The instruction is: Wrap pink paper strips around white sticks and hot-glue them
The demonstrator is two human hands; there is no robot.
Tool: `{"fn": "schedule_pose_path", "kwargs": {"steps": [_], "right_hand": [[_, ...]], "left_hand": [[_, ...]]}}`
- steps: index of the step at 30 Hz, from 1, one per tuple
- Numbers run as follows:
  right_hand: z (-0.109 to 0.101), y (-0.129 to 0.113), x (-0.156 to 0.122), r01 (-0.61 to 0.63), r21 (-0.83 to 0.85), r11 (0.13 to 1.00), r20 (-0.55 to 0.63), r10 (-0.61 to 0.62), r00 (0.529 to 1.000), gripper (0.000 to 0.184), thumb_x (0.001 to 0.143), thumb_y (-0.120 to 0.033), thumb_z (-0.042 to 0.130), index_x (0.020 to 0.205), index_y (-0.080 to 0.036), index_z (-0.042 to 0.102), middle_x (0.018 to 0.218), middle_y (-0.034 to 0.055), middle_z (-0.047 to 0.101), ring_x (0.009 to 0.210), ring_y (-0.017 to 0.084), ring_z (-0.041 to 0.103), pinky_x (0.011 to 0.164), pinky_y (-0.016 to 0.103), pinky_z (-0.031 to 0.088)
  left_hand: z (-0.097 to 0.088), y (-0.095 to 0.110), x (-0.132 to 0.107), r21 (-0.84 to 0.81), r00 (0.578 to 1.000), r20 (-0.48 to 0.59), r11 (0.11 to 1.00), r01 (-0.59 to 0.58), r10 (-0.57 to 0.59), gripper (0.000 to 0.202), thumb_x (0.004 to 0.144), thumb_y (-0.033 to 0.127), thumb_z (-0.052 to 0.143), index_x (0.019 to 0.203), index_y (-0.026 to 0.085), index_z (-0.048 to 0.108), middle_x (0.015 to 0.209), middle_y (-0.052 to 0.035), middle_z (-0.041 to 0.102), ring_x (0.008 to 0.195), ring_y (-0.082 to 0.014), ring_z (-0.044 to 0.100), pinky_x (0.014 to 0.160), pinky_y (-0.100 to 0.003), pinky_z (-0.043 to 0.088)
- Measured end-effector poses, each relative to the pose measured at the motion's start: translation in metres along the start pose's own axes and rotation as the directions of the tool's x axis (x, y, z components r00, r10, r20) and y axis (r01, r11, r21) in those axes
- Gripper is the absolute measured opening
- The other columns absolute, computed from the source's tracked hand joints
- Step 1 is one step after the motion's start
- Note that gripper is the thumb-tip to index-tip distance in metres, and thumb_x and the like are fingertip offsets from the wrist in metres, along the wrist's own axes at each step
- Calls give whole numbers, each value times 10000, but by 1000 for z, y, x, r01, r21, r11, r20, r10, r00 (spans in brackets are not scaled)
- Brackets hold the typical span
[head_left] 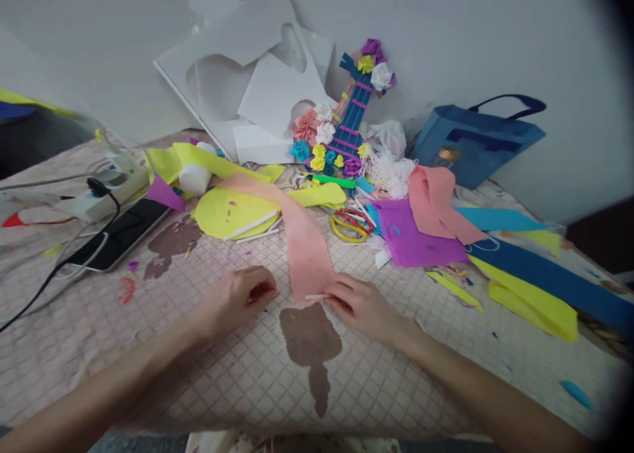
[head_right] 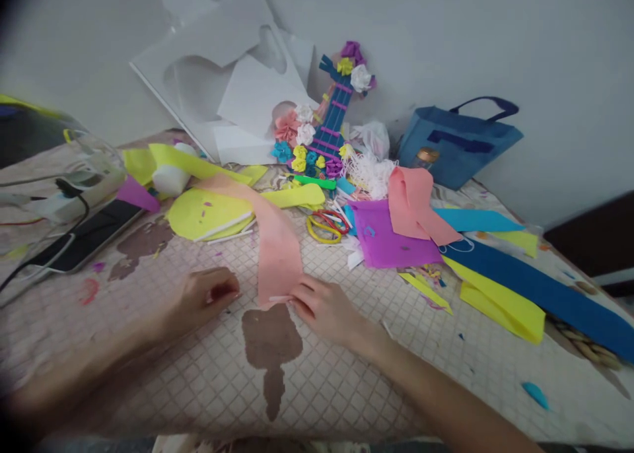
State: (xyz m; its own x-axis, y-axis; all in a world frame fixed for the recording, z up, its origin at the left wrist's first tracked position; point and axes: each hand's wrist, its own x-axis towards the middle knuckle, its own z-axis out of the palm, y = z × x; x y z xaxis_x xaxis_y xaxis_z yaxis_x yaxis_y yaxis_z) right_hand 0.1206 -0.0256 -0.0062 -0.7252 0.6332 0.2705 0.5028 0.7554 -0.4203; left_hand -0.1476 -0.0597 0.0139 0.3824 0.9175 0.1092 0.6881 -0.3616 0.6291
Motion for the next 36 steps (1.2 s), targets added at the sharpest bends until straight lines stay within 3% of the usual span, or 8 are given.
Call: {"fn": "schedule_pose_path", "kwargs": {"steps": [6, 11, 14, 17, 22, 25, 28, 36], "right_hand": [[-11, 1, 7, -222, 227, 948, -164, 261, 951, 155, 892, -239, 493, 742, -202, 501, 683, -7, 484, 612, 127, 467, 550, 254, 370], [-21, 5, 13, -283, 315, 906, -224, 360, 905, 137, 892, -257, 494, 768, -204, 516, 715, 7, 497, 627, 135, 477, 532, 258, 378], [-25, 4, 15, -239, 241, 941, -306, 307, 901, 94, 889, -223, 502, 806, -205, 539, 756, 23, 535, 657, 142, 507, 544, 260, 405], [-22, 0, 15, -88, 60, 994, -366, 104, 925, 73, 881, -158, 512, 900, -205, 565, 812, 33, 584, 684, 138, 546, 577, 257, 438], [-3, -7, 11, 160, -217, 963, -145, -194, 970, 140, 910, -149, 466, 969, -178, 589, 926, 59, 649, 769, 145, 619, 644, 263, 474], [6, -10, 9, 174, -231, 957, -51, -191, 980, 183, 939, -199, 429, 943, -170, 609, 905, 59, 656, 727, 141, 621, 614, 267, 472], [11, -12, 7, 143, -232, 962, -41, -157, 987, 208, 948, -232, 422, 929, -177, 622, 883, 54, 655, 730, 143, 621, 617, 265, 472], [6, -13, -1, 61, -133, 989, 84, -50, 995, 202, 880, -291, 555, 1056, -191, 559, 1024, 76, 626, 896, 182, 607, 719, 291, 498]], "left_hand": [[-2, 11, -19, -101, 939, 252, 972, -214, 233, 149, 897, 214, 483, 793, 161, 576, 764, -20, 595, 689, -110, 539, 615, -219, 404], [2, 10, -21, -142, 898, 298, 945, -294, 324, 161, 906, 271, 501, 819, 159, 578, 777, -38, 604, 722, -135, 553, 647, -247, 414], [1, 9, -20, -148, 887, 302, 937, -318, 348, 121, 885, 259, 537, 812, 167, 567, 769, -32, 611, 713, -138, 554, 639, -248, 414], [1, 7, -21, -124, 883, 271, 924, -362, 383, 114, 881, 256, 542, 803, 173, 554, 758, -28, 611, 709, -140, 558, 623, -245, 412], [5, 8, -26, -42, 905, 188, 923, -382, 382, 131, 878, 262, 552, 780, 176, 533, 724, -9, 586, 670, -135, 550, 589, -249, 399], [8, 11, -24, 29, 940, 50, 940, -340, 338, 86, 845, 220, 592, 870, 177, 522, 825, -24, 599, 762, -161, 560, 643, -270, 435], [12, 15, -13, 156, 945, -66, 938, -308, 321, 329, 789, 240, 669, 1055, 165, 492, 1023, -76, 593, 934, -228, 542, 786, -361, 457], [29, 9, 6, 213, 938, 70, 913, -347, 340, 82, 878, 151, 514, 956, 175, 521, 932, -38, 596, 887, -201, 554, 770, -358, 442]]}}
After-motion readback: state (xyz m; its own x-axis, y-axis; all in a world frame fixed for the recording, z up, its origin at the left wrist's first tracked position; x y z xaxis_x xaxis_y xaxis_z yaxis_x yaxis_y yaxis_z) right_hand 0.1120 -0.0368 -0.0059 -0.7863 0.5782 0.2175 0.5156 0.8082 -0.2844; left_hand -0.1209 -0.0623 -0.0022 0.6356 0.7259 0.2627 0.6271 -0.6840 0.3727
